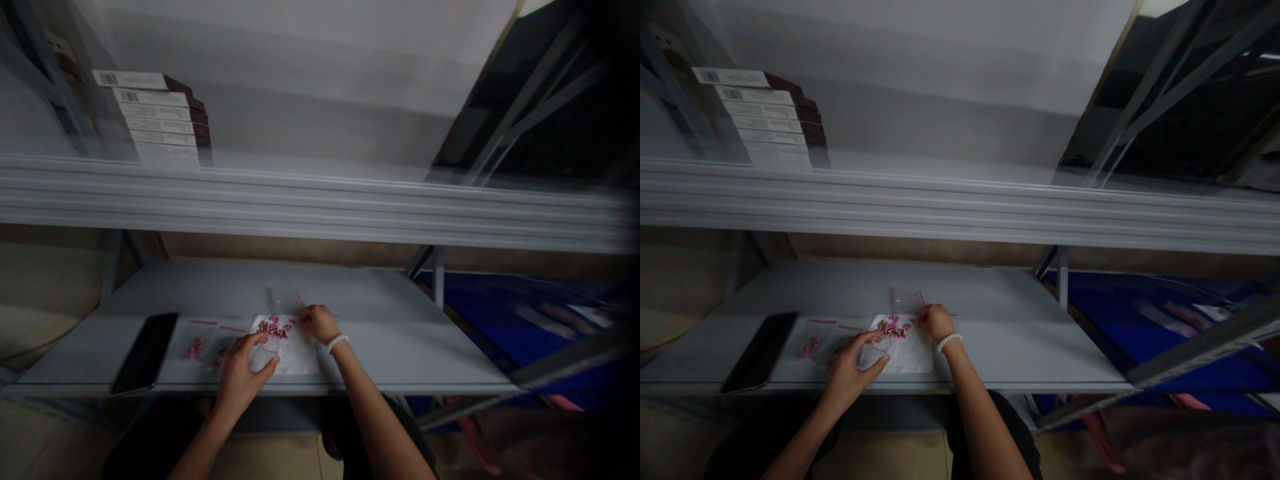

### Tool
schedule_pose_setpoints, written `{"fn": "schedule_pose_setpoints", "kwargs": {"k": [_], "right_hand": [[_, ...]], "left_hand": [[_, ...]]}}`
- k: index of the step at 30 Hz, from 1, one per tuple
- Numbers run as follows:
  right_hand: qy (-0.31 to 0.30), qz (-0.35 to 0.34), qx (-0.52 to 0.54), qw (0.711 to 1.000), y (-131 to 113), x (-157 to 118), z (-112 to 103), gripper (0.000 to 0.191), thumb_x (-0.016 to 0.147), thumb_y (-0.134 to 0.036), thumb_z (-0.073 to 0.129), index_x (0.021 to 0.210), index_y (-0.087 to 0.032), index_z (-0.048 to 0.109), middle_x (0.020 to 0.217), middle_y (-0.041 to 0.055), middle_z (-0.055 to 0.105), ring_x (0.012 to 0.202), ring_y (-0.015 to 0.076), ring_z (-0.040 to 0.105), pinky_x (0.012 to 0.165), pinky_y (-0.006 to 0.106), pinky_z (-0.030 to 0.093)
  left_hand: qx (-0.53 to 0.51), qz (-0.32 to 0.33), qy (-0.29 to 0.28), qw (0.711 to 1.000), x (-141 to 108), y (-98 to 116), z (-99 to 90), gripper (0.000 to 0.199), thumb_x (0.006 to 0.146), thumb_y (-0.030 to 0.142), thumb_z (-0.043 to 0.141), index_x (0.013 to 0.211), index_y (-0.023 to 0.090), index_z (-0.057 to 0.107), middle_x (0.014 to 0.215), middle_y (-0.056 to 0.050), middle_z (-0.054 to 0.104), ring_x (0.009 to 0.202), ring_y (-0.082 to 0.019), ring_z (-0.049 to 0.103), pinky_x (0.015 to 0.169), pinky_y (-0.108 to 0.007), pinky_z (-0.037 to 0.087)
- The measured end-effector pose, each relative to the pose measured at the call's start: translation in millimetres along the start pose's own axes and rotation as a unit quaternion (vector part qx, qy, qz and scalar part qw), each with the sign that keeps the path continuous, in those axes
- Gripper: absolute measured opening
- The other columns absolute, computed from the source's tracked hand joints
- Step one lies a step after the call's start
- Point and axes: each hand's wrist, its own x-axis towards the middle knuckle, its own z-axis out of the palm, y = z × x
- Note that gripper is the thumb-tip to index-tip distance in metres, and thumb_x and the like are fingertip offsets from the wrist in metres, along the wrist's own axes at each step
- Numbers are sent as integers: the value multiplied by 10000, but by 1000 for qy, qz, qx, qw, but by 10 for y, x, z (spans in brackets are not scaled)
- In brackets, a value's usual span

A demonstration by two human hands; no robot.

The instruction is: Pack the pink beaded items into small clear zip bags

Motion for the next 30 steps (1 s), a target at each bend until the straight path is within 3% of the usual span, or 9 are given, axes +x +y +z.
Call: {"fn": "schedule_pose_setpoints", "kwargs": {"k": [4, 7, 9, 13, 16, 19, 21, 25, 30], "right_hand": [[-6, 14, -3, 1000, -82, 11, 162, 103, 706, -106, 623, 706, -130, 723, 732, 100, 709, 697, 176, 632, 694, 242, 439], [-3, 13, 12, 1000, -139, -29, 82, 106, 728, -100, 619, 728, -127, 721, 744, 88, 707, 681, 156, 623, 669, 229, 438], [-2, -9, 77, 997, -217, -85, -24, 107, 774, -152, 613, 777, -136, 719, 751, 59, 703, 659, 128, 609, 635, 208, 434], [-22, -112, 296, 948, -461, -242, -178, 194, 784, -333, 655, 811, -152, 717, 745, 34, 666, 664, 108, 574, 615, 203, 432], [-63, -163, 354, 919, -585, -314, -189, 209, 765, -371, 678, 800, -170, 727, 778, 36, 646, 714, 112, 570, 650, 213, 442], [-83, -166, 383, 905, -558, -293, -143, 202, 784, -356, 655, 819, -170, 727, 813, 45, 657, 745, 122, 591, 659, 217, 454], [-52, -127, 363, 922, -479, -250, -90, 170, 789, -301, 641, 807, -153, 723, 785, 49, 671, 709, 124, 600, 637, 212, 450], [-10, -44, 181, 982, -334, -194, 76, 96, 704, -107, 635, 718, -142, 723, 672, 43, 683, 586, 119, 580, 570, 199, 405], [-38, -28, 67, 997, -331, -196, 244, 191, 648, -34, 592, 706, -155, 729, 685, 52, 703, 611, 137, 610, 588, 201, 406]], "left_hand": [[8, -6, -5, 1000, 6, 22, 6, 331, 745, 288, 645, 1060, 218, 571, 1002, -55, 655, 943, -218, 605, 846, -372, 488], [13, -16, -11, 1000, 5, 31, 8, 322, 743, 296, 646, 1048, 222, 574, 999, -52, 656, 944, -219, 608, 852, -374, 485], [15, -19, -15, 1000, 1, 30, 14, 321, 739, 296, 650, 1042, 222, 574, 997, -51, 656, 946, -220, 608, 855, -372, 485], [17, -23, -20, 999, -19, 16, 50, 324, 735, 291, 652, 1040, 217, 573, 997, -51, 655, 947, -217, 607, 859, -367, 487], [19, -12, -9, 1000, -29, 3, 84, 336, 732, 303, 655, 1043, 208, 572, 1017, -66, 652, 961, -230, 603, 863, -379, 489], [16, -9, -5, 1000, -23, -4, 92, 342, 732, 304, 652, 1050, 209, 572, 1018, -71, 652, 957, -234, 606, 853, -379, 496], [13, -14, -7, 1000, -14, -5, 76, 335, 738, 302, 645, 1053, 214, 574, 1001, -65, 656, 948, -227, 610, 847, -373, 499], [14, -20, -1, 1000, -4, -7, 31, 326, 746, 313, 642, 1052, 216, 581, 983, -66, 662, 926, -228, 619, 846, -384, 500], [18, -18, 2, 1000, -4, -12, 7, 315, 744, 310, 642, 1040, 213, 588, 977, -67, 664, 919, -230, 619, 835, -383, 499]]}}
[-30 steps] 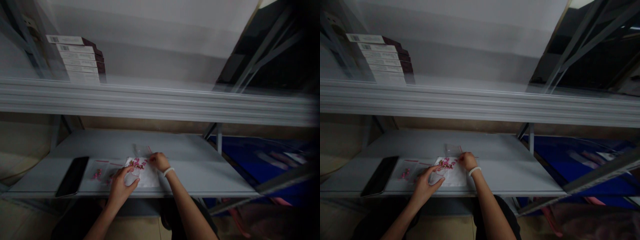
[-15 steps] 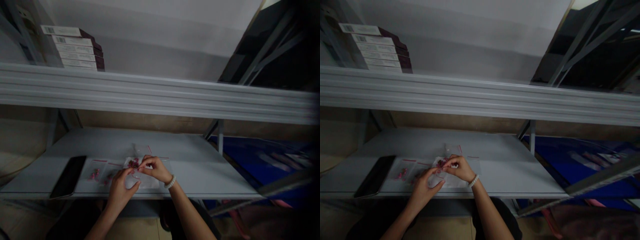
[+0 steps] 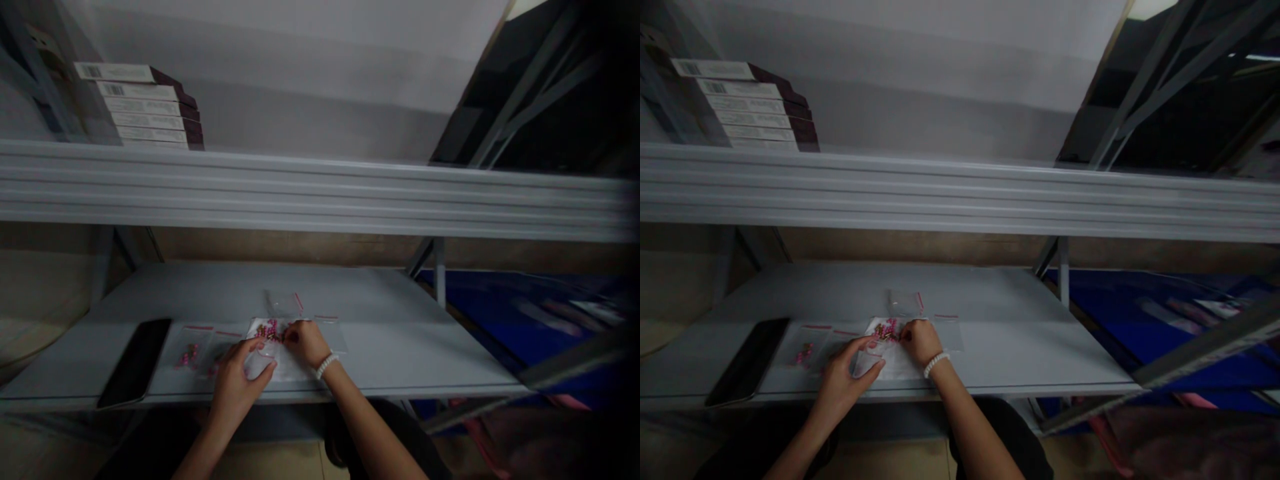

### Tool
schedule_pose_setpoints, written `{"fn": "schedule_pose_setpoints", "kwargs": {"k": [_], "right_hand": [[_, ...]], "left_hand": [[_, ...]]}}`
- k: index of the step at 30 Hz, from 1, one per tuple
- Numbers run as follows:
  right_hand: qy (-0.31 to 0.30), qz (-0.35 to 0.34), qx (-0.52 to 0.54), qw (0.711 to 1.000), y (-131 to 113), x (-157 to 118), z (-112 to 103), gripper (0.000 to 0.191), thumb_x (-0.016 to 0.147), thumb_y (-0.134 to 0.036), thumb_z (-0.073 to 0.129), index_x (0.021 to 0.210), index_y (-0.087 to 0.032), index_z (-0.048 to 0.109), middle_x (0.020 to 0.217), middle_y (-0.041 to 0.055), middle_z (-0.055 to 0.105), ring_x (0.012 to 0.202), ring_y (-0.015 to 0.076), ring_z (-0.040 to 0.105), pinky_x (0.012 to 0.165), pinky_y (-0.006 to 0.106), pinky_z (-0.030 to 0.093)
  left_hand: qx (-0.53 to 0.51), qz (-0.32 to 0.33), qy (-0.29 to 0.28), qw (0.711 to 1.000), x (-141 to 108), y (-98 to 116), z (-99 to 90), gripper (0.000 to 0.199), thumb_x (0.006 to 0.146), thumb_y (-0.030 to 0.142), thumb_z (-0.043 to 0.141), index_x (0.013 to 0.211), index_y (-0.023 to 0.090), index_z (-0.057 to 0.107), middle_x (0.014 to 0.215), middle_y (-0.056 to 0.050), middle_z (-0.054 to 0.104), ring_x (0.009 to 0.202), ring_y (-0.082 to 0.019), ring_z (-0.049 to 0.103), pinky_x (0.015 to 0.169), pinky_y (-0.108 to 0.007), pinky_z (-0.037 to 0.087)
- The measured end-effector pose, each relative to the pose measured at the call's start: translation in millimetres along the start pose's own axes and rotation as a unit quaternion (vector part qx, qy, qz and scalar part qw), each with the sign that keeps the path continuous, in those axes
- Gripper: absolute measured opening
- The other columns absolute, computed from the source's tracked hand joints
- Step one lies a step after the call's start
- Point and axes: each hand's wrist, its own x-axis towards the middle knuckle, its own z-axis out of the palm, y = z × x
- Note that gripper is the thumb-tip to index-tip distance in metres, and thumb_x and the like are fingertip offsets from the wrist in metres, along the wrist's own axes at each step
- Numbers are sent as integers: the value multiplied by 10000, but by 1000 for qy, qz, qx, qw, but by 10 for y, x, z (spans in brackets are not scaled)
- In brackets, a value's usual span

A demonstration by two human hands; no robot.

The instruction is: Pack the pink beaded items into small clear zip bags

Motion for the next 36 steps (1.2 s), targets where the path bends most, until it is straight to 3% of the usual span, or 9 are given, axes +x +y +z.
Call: {"fn": "schedule_pose_setpoints", "kwargs": {"k": [5, 9, 13, 16, 20, 27, 30, 33, 36], "right_hand": [[32, 5, 114, 993, -41, -43, -81, 120, 711, -89, 599, 700, -135, 710, 685, 53, 698, 619, 131, 607, 599, 206, 431], [19, -64, 307, 949, -160, -130, -201, 191, 780, -322, 644, 781, -141, 708, 754, 46, 690, 671, 122, 606, 613, 211, 456], [-15, -107, 364, 925, -227, -143, -241, 241, 757, -388, 672, 778, -152, 715, 767, 39, 670, 680, 116, 592, 614, 212, 459], [29, -72, 305, 949, -150, -83, -214, 161, 772, -298, 651, 760, -152, 718, 740, 41, 669, 684, 125, 596, 630, 220, 458], [48, -48, 89, 994, -28, -1, -76, 105, 694, -84, 649, 698, -156, 725, 683, 40, 663, 633, 120, 566, 623, 212, 412], [27, -53, 9, 998, -55, 43, 104, 119, 675, -53, 656, 688, -154, 718, 709, 49, 656, 649, 124, 562, 629, 212, 395], [59, -45, 107, 991, -89, 28, -2, 81, 708, -91, 664, 701, -150, 720, 695, 43, 654, 645, 120, 565, 630, 215, 406], [82, -51, 269, 958, -153, -14, -132, 112, 772, -240, 662, 774, -144, 717, 729, 45, 662, 652, 115, 577, 606, 211, 425], [35, -112, 342, 932, -231, -58, -206, 191, 771, -344, 675, 800, -161, 721, 773, 41, 659, 682, 114, 581, 598, 209, 432]], "left_hand": [[5, -11, -5, 1000, -5, 4, -7, 298, 743, 308, 649, 1021, 216, 589, 973, -57, 663, 932, -228, 615, 846, -382, 493], [7, -4, -3, 1000, -9, 12, 28, 304, 739, 312, 652, 1022, 217, 593, 972, -55, 667, 918, -225, 627, 834, -368, 503], [9, -6, -1, 1000, 0, 24, 66, 320, 730, 320, 658, 1026, 219, 591, 985, -46, 669, 920, -219, 628, 827, -355, 508], [7, -14, -4, 1000, 16, 22, 62, 328, 739, 321, 651, 1045, 224, 584, 985, -38, 668, 928, -212, 626, 847, -354, 499], [9, -23, 1, 1000, 34, -1, 43, 314, 747, 324, 643, 1040, 227, 586, 983, -40, 667, 929, -217, 623, 845, -364, 495], [5, -32, -6, 999, 31, -23, 39, 326, 751, 327, 638, 1056, 230, 577, 1009, -45, 661, 947, -220, 617, 865, -374, 485], [8, -32, -6, 999, 27, -23, 38, 330, 753, 335, 639, 1059, 230, 577, 1009, -46, 663, 944, -221, 621, 860, -372, 488], [4, -26, 1, 1000, 27, -24, 55, 329, 750, 332, 642, 1053, 222, 578, 1001, -48, 667, 935, -219, 627, 857, -363, 492], [4, -25, -2, 1000, 36, -13, 80, 328, 746, 325, 643, 1049, 219, 577, 999, -45, 670, 928, -215, 631, 848, -357, 495]]}}
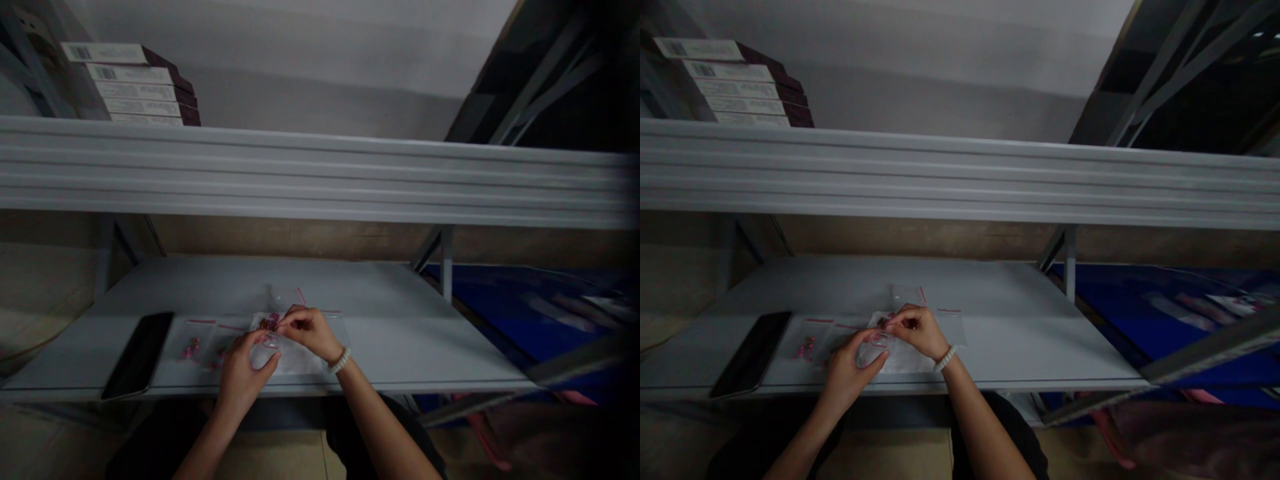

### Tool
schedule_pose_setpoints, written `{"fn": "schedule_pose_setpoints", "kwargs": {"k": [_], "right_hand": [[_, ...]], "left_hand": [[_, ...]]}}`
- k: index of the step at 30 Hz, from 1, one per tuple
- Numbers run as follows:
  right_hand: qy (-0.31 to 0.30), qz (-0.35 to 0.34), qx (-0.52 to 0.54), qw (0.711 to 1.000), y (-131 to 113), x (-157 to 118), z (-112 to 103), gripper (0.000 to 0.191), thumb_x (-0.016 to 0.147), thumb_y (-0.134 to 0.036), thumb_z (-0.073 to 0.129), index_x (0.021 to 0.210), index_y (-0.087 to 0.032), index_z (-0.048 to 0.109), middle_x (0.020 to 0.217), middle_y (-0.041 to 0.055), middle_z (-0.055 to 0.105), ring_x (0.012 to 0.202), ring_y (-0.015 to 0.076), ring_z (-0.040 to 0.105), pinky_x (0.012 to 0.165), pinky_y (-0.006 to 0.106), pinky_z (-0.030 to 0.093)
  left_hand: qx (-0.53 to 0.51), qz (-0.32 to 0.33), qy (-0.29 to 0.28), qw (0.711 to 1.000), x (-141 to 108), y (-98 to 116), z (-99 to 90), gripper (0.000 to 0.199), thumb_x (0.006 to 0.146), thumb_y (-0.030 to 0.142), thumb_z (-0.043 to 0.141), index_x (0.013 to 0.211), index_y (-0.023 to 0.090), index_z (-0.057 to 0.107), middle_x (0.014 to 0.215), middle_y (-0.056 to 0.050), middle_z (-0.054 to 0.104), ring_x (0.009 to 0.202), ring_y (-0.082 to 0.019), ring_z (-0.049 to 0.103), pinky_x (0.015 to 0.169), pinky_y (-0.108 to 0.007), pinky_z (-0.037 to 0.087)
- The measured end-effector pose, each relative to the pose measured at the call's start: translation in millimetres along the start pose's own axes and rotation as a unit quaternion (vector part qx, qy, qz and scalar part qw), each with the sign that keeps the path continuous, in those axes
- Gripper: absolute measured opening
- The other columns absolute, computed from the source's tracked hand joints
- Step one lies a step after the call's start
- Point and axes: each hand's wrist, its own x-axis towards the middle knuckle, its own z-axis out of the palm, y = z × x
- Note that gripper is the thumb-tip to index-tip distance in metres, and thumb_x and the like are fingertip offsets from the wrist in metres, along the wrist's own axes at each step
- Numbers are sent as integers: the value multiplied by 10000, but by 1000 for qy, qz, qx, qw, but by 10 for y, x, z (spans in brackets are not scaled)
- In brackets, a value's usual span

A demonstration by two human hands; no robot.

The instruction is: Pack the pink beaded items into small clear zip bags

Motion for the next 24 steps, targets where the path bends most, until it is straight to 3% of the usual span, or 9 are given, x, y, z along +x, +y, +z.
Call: {"fn": "schedule_pose_setpoints", "kwargs": {"k": [3, 5, 7, 9, 12, 16, 20, 24], "right_hand": [[-48, -12, 28, 998, -22, 6, -25, 218, 781, -375, 661, 803, -167, 723, 790, 45, 661, 702, 123, 593, 610, 218, 445], [-12, 6, 10, 1000, 23, 28, -84, 209, 798, -348, 641, 798, -153, 716, 769, 50, 664, 687, 129, 600, 616, 226, 455], [40, 26, -78, 996, 100, 56, -156, 130, 789, -245, 638, 774, -139, 713, 742, 54, 667, 661, 130, 596, 618, 227, 450], [53, 41, -198, 978, 187, 79, -202, 83, 741, -120, 638, 742, -138, 719, 725, 56, 671, 649, 130, 588, 626, 223, 437], [0, 60, -320, 946, 293, 93, -184, 151, 686, -54, 633, 727, -158, 734, 718, 53, 672, 648, 131, 586, 629, 211, 424], [-35, 81, -369, 925, 364, 92, -103, 155, 697, -82, 623, 742, -169, 744, 741, 63, 679, 673, 138, 602, 652, 209, 431], [-9, 70, -340, 938, 334, 95, -105, 133, 689, -75, 625, 704, -153, 731, 710, 59, 675, 645, 133, 595, 652, 220, 436], [33, 43, -134, 990, 137, 83, -102, 83, 753, -196, 643, 759, -149, 710, 731, 46, 685, 641, 120, 601, 606, 211, 445]], "left_hand": [[5, -5, 1, 1000, 13, 20, 9, 332, 746, 318, 641, 1055, 217, 576, 1004, -40, 671, 931, -213, 631, 847, -357, 494], [1, -7, 4, 1000, 20, 29, 2, 332, 748, 323, 639, 1057, 217, 579, 1005, -40, 670, 935, -212, 630, 854, -359, 492], [-2, -11, 5, 1000, 24, 30, -9, 335, 750, 337, 637, 1058, 218, 583, 1005, -44, 670, 938, -216, 629, 859, -365, 491], [-1, -14, 3, 1000, 25, 28, -20, 337, 750, 353, 636, 1055, 217, 585, 1008, -49, 669, 942, -223, 628, 862, -373, 489], [-2, -16, -1, 1000, 23, 19, -31, 332, 751, 355, 637, 1050, 220, 588, 1011, -50, 668, 948, -224, 625, 865, -375, 486], [-4, -21, -5, 1000, 17, 0, -34, 339, 747, 355, 642, 1055, 226, 585, 1008, -45, 665, 948, -220, 621, 867, -375, 481], [-1, -17, -1, 1000, 12, -5, -37, 340, 750, 363, 644, 1056, 229, 584, 1011, -43, 663, 950, -219, 619, 863, -375, 480], [-2, -6, 7, 1000, 11, 2, -29, 337, 748, 347, 646, 1053, 218, 585, 994, -47, 667, 934, -218, 625, 848, -367, 489]]}}
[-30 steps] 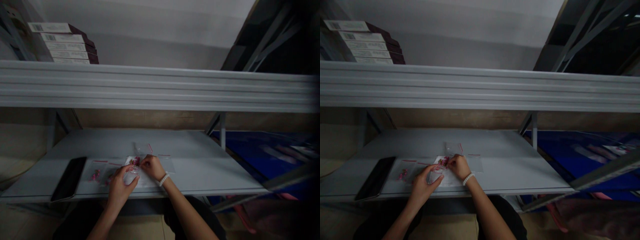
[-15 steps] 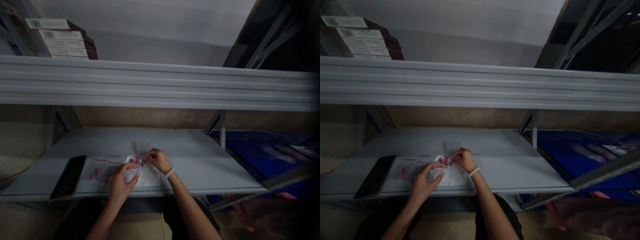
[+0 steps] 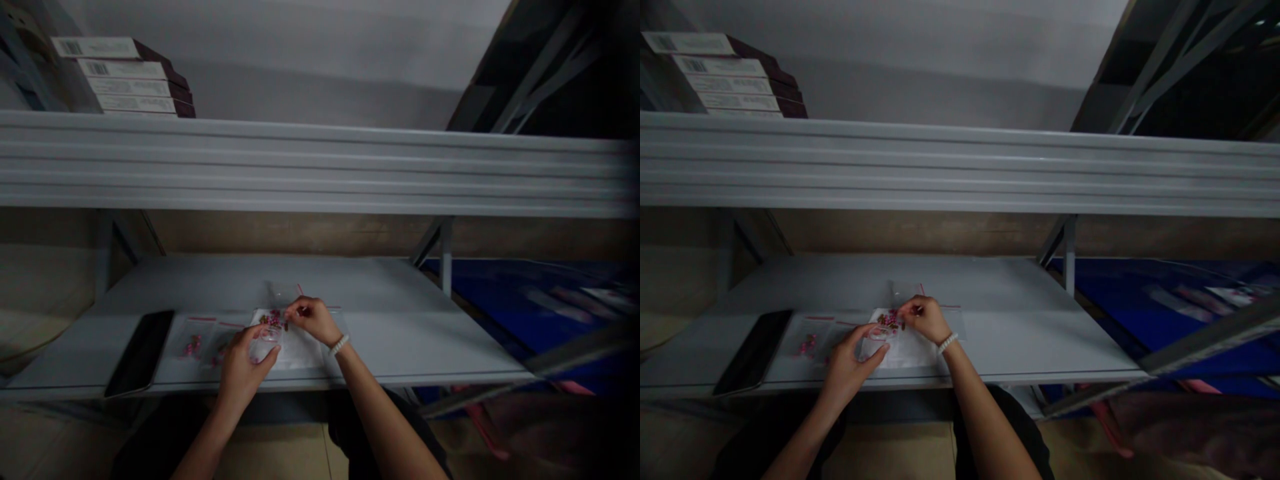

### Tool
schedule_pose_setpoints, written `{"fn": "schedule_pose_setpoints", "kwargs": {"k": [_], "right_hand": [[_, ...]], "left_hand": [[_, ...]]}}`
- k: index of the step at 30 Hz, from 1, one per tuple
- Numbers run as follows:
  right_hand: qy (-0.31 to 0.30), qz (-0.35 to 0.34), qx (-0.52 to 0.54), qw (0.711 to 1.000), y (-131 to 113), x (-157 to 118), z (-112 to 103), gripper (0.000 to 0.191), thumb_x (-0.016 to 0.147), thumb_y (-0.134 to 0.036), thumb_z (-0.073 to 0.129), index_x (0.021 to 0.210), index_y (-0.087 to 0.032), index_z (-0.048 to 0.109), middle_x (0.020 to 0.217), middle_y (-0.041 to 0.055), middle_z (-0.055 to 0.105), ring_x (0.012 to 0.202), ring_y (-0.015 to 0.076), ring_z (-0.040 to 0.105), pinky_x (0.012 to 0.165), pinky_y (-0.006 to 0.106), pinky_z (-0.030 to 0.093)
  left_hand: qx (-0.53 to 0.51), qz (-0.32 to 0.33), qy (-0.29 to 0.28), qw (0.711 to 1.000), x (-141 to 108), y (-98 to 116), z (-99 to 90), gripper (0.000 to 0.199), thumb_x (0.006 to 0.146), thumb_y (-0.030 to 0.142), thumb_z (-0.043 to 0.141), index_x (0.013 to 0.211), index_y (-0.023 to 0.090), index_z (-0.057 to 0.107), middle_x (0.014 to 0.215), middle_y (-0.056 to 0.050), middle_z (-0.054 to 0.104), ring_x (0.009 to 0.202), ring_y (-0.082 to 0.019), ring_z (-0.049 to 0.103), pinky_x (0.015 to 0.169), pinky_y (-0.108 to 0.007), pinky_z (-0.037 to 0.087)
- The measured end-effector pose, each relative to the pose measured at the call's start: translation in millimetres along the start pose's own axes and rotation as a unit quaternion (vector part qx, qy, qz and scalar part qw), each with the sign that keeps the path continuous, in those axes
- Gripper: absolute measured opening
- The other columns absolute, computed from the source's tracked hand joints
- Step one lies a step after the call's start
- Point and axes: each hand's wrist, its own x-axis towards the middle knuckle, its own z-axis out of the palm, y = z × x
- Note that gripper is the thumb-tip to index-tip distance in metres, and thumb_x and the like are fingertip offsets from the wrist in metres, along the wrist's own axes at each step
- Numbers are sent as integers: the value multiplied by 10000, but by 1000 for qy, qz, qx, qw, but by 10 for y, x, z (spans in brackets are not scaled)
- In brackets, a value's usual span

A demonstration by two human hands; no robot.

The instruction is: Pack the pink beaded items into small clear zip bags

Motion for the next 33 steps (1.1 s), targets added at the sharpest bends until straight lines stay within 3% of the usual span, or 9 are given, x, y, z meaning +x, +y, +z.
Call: {"fn": "schedule_pose_setpoints", "kwargs": {"k": [3, 6, 8, 11, 13, 15, 24, 29, 33], "right_hand": [[-59, -46, 123, 990, -154, -50, 8, 179, 773, -324, 658, 808, -158, 715, 777, 48, 688, 671, 120, 609, 599, 213, 450], [-85, -58, 147, 984, -159, -68, 13, 214, 788, -359, 643, 824, -162, 720, 803, 54, 692, 707, 132, 623, 636, 230, 470], [-43, -36, 112, 992, -70, -44, -11, 205, 803, -337, 623, 831, -156, 716, 805, 62, 696, 714, 142, 632, 657, 241, 482], [43, -2, -68, 997, 111, 19, -61, 102, 775, -191, 623, 761, -152, 717, 770, 67, 696, 698, 152, 625, 680, 251, 469], [44, 9, -184, 982, 197, 54, -70, 112, 725, -94, 623, 717, -154, 718, 745, 66, 693, 683, 154, 616, 679, 249, 452], [10, 17, -236, 972, 232, 75, -55, 140, 702, -60, 622, 721, -156, 722, 731, 63, 693, 669, 150, 610, 663, 239, 438], [-45, 29, -225, 973, 122, -11, 81, 77, 705, -227, 692, 714, -157, 721, 716, 60, 698, 617, 132, 604, 581, 206, 393], [-26, 92, -272, 958, 130, -51, 243, 109, 709, -228, 652, 644, -158, 705, 657, 84, 696, 586, 154, 613, 532, 223, 360], [17, 110, -190, 975, 54, -61, 175, 93, 692, -163, 642, 612, -139, 684, 614, 66, 683, 543, 136, 584, 528, 219, 376]], "left_hand": [[-6, 6, -1, 1000, -1, 2, 15, 338, 742, 335, 648, 1052, 217, 583, 991, -48, 671, 922, -216, 632, 843, -359, 495], [-5, 10, 4, 1000, -2, 5, 16, 337, 739, 324, 647, 1052, 218, 583, 1001, -51, 671, 924, -219, 633, 836, -354, 499], [-2, 11, 8, 1000, -2, 9, 6, 336, 741, 323, 644, 1054, 218, 583, 1002, -51, 671, 930, -219, 632, 842, -355, 497], [6, 6, 3, 1000, -1, 15, -12, 327, 747, 332, 641, 1049, 218, 586, 1004, -48, 670, 942, -220, 627, 849, -363, 492], [12, 2, 0, 1000, 0, 14, -22, 325, 748, 337, 642, 1046, 218, 588, 1011, -47, 669, 948, -222, 624, 854, -370, 488], [16, -1, 0, 1000, 1, 12, -29, 327, 747, 340, 644, 1045, 218, 587, 1016, -47, 668, 955, -223, 621, 857, -373, 485], [12, 6, 9, 1000, 3, 4, -26, 321, 742, 333, 648, 1034, 212, 593, 1000, -52, 672, 942, -224, 627, 841, -360, 491], [8, 2, 2, 1000, -2, 3, -23, 326, 744, 331, 645, 1042, 210, 593, 996, -58, 673, 937, -227, 632, 840, -373, 497], [13, 7, 7, 1000, -3, 6, -32, 322, 753, 326, 635, 1048, 208, 586, 998, -63, 670, 937, -226, 629, 850, -376, 491]]}}
